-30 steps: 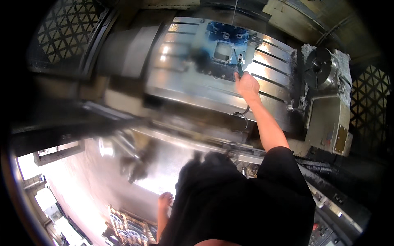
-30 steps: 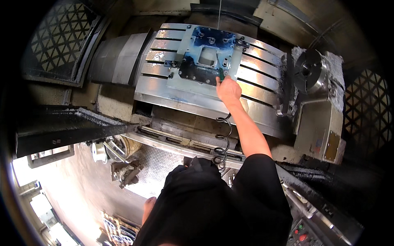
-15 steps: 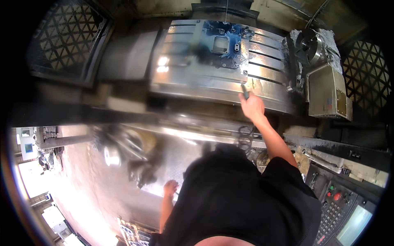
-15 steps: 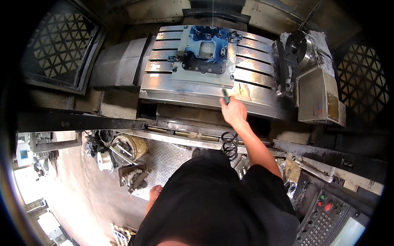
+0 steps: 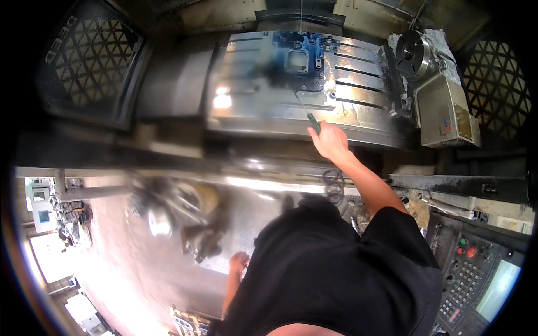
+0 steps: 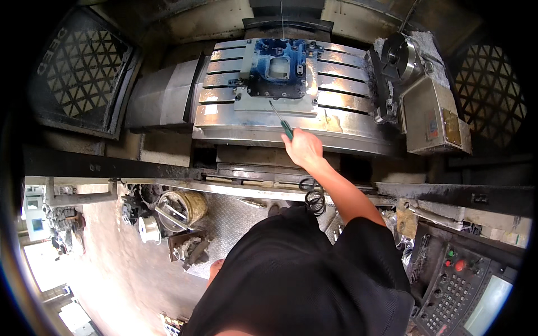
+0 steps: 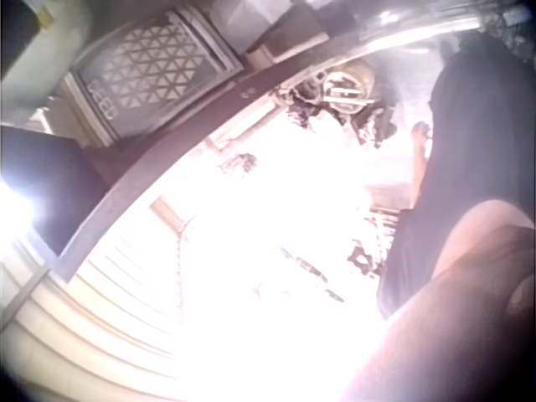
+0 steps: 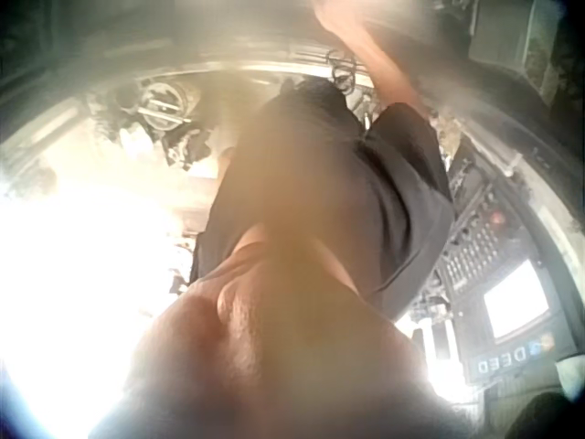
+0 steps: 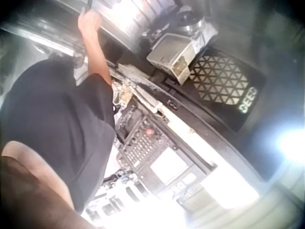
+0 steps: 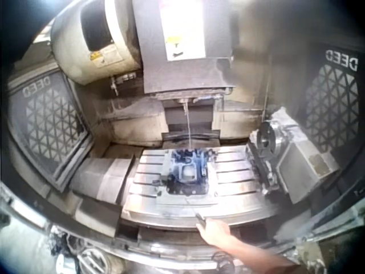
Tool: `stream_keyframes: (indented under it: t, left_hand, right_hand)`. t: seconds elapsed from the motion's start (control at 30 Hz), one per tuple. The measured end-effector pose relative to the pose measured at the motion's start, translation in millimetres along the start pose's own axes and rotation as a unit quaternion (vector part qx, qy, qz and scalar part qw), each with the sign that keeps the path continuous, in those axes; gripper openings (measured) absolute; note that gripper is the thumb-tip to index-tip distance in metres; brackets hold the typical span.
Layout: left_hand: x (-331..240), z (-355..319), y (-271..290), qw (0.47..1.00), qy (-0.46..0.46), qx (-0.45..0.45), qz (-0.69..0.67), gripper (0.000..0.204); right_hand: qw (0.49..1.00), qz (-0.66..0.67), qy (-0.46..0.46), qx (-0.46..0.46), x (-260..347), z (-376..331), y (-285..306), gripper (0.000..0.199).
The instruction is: The person measures a metal workpiece mounted on a CNC machine using a dial indicator and a caliper. They adjust the dial indicator on the workpiece surface, then use the caliper to measure specific dimensions of the part. The person also interacts with the machine's control panel during the process.
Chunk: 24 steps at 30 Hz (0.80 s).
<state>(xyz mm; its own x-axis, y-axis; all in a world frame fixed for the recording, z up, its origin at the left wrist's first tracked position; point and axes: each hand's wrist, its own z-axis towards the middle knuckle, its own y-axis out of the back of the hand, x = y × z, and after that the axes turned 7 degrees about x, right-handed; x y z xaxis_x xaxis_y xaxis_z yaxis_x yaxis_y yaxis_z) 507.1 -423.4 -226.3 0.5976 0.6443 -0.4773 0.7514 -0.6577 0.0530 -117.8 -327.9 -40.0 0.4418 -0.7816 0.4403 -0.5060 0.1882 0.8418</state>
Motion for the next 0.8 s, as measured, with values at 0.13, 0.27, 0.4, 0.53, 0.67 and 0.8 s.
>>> stream_keyframes:
  t: [0.13, 0.27, 0.4, 0.53, 0.67, 0.8]
  left_hand:
    - [-16.3, 5.9, -3.6, 0.997, 0.017, -0.051, 0.05, 0.033]
    - [-38.8, -13.4, -31.2, 0.995, 0.021, -0.074, 0.056, 0.034]
    - [-40.2, -33.1, -59.0, 0.986, 0.007, -0.088, 0.14, 0.03]
    - [30.1, -17.1, -46.5, 0.982, -0.078, -0.019, 0.169, 0.033]
    - [-7.4, -59.0, -85.7, 0.984, 0.012, -0.079, 0.156, 0.035]
    - [49.9, -35.5, -64.9, 0.99, 0.029, -0.134, 0.038, 0.033]
  right_hand:
    - [0.999, -0.003, 0.039, -0.027, 28.1, 46.5, 6.6, 0.05]
    - [0.999, -0.009, -0.004, -0.043, 32.1, 102.7, 19.1, 0.054]
    - [0.997, -0.02, -0.049, -0.062, 17.5, 150.2, 26.4, 0.053]
    - [0.995, -0.013, -0.079, -0.06, 8.3, 177.4, 32.7, 0.053]
    - [0.993, -0.012, -0.103, -0.049, -13.2, 196.1, 35.1, 0.054]
    - [0.996, -0.012, -0.076, -0.054, -7.2, 211.3, 27.4, 0.055]
